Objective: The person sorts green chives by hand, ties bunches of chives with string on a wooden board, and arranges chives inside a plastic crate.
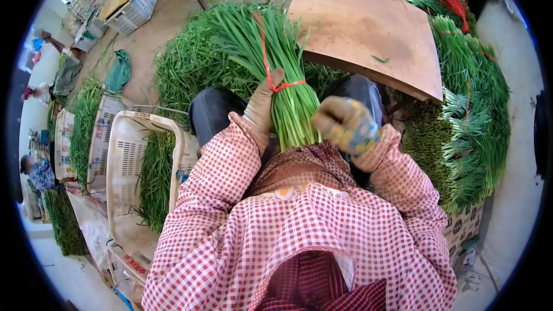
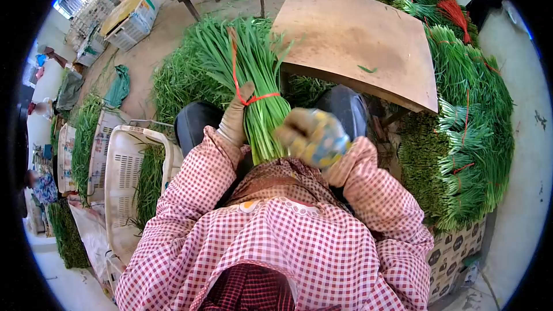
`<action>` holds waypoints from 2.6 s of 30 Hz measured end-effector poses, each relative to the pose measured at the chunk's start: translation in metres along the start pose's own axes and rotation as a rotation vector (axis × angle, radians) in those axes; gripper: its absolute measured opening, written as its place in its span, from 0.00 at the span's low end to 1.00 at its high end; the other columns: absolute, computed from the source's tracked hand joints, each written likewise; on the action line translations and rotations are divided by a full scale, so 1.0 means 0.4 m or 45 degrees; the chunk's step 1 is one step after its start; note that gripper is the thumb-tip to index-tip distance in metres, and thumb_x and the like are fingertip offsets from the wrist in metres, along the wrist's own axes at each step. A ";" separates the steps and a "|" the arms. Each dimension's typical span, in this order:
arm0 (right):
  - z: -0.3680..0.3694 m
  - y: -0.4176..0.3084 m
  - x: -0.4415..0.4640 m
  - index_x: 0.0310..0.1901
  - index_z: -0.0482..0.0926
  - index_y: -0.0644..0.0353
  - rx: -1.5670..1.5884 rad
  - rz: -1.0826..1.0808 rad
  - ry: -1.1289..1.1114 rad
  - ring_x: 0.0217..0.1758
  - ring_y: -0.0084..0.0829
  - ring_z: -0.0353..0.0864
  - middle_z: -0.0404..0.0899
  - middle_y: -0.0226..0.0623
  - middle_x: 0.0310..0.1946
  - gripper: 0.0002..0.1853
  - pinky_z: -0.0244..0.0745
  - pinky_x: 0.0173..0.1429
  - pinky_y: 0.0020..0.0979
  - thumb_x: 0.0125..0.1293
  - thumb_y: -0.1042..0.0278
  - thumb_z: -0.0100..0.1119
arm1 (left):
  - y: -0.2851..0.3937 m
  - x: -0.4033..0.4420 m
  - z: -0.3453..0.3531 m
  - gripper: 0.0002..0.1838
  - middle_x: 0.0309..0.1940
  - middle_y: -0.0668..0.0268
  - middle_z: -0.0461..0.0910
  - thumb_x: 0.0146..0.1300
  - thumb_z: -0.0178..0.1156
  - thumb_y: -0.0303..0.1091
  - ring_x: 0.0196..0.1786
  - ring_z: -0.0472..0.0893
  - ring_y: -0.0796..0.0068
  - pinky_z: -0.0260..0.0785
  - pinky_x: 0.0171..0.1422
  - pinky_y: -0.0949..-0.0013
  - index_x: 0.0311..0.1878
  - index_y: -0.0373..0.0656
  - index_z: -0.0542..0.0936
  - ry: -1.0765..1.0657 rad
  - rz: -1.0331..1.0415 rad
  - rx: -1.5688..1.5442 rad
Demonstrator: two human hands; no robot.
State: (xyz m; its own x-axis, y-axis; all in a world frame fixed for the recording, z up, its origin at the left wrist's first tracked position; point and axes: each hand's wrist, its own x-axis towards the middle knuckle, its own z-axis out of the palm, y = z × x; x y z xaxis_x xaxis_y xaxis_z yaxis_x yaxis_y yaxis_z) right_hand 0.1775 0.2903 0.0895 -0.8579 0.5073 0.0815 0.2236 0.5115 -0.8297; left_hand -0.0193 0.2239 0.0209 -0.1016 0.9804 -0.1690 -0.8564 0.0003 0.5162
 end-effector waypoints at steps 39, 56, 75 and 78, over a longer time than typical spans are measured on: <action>-0.142 0.009 -0.045 0.69 0.58 0.61 0.487 0.316 -0.077 0.64 0.37 0.70 0.72 0.46 0.59 0.50 0.66 0.67 0.37 0.48 0.54 0.76 | -0.119 0.022 0.194 0.39 0.52 0.59 0.78 0.62 0.51 0.69 0.55 0.78 0.65 0.70 0.63 0.59 0.58 0.41 0.73 0.026 0.166 0.454; -0.649 0.197 -0.842 0.60 0.72 0.55 0.664 -0.469 2.029 0.52 0.37 0.80 0.78 0.39 0.52 0.28 0.79 0.57 0.41 0.63 0.50 0.62 | -0.414 0.415 0.575 0.44 0.68 0.46 0.63 0.54 0.70 0.46 0.69 0.66 0.58 0.58 0.72 0.56 0.69 0.35 0.62 -0.853 -0.152 1.509; -0.596 0.880 -0.793 0.75 0.45 0.63 0.378 1.974 1.779 0.77 0.50 0.48 0.48 0.53 0.75 0.60 0.50 0.77 0.45 0.50 0.34 0.66 | -0.455 0.693 0.322 0.57 0.75 0.53 0.51 0.37 0.73 0.52 0.77 0.47 0.49 0.35 0.76 0.38 0.74 0.55 0.56 -0.869 0.266 3.417; -0.634 0.827 -0.754 0.75 0.45 0.61 0.414 2.134 1.510 0.78 0.47 0.47 0.46 0.51 0.75 0.54 0.50 0.78 0.43 0.58 0.37 0.60 | -0.449 0.690 0.320 0.58 0.72 0.50 0.55 0.32 0.75 0.48 0.76 0.50 0.47 0.38 0.76 0.41 0.72 0.49 0.60 -0.876 0.396 3.293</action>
State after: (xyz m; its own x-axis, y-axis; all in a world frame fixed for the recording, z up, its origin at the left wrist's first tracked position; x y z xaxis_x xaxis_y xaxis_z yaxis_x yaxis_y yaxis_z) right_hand 0.6277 0.4824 -0.0694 0.7173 0.4153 -0.5594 0.1102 -0.8605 -0.4974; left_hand 0.1713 0.5198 -0.0111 0.4328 0.8971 -0.0887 0.9001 -0.4355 -0.0124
